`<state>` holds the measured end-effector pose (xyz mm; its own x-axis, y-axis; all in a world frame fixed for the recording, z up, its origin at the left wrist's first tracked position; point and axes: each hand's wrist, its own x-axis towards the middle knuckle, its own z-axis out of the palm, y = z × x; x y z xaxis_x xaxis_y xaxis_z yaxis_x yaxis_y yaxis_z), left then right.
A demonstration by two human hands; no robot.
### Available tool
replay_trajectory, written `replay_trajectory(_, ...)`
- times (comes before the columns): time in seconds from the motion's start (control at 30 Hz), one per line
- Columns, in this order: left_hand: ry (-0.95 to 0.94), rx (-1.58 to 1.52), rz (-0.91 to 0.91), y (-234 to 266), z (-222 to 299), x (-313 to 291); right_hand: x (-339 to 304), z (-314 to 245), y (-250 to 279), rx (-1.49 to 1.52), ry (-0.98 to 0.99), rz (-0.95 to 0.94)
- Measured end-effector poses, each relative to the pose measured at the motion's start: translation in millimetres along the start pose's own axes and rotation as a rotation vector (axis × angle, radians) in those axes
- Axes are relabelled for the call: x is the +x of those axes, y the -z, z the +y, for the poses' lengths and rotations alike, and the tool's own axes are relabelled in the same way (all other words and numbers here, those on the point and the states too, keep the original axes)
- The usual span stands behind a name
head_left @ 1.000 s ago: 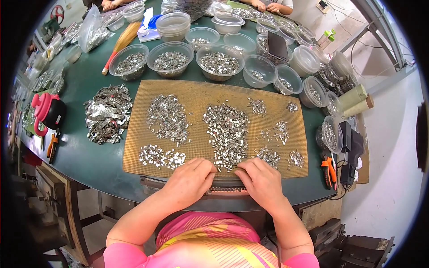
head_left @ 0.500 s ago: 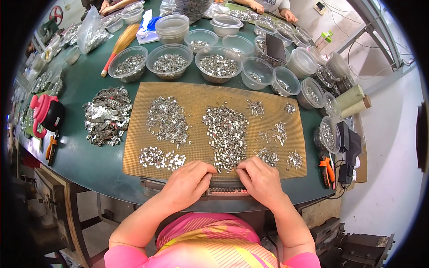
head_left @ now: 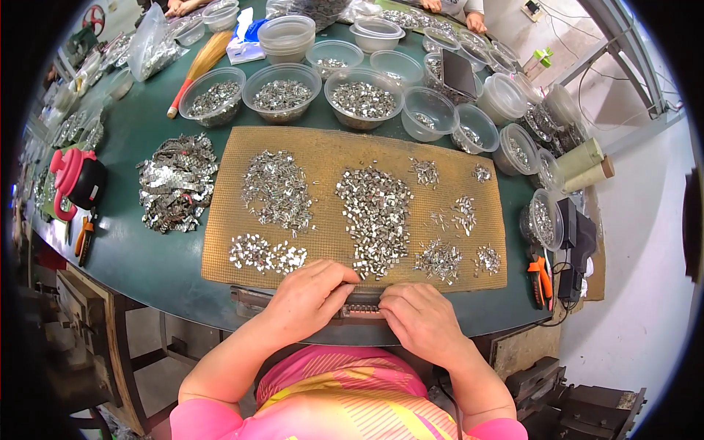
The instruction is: Sorting small metal components and placing them into a manual assembly fixture.
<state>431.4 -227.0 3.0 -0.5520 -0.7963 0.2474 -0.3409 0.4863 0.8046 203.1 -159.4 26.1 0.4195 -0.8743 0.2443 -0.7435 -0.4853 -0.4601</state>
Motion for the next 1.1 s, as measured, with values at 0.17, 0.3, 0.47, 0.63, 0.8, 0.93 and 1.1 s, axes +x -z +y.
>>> replay_trajectory(0.17,0.004,0.013,0.004,0.8,2.4,-2.6,6.0,5.0,6.5,0.036,-0.062,-0.047)
replay_trajectory(0.3,-0.018,0.016,-0.027,-1.9,6.6,-2.4,12.1,16.3,-4.3,-0.058,-0.156,0.117)
replay_trajectory(0.47,-0.077,0.026,-0.126,-9.4,16.0,-1.3,20.4,19.3,-12.9,-0.145,-0.197,0.1)
replay_trajectory(0.63,-0.149,0.085,-0.159,-21.3,15.1,-1.5,21.0,23.8,-12.8,-0.075,-0.223,0.099)
replay_trajectory(0.8,-0.168,0.1,-0.169,-21.4,15.9,-1.5,19.2,26.5,-8.8,-0.041,-0.234,0.074)
replay_trajectory(0.93,-0.182,0.149,-0.142,-26.0,22.4,-0.4,19.4,24.3,-5.7,0.004,-0.257,0.078)
replay_trajectory(1.1,-0.235,0.253,-0.094,-35.1,20.2,-4.2,18.7,24.8,-12.4,-0.056,-0.221,0.114)
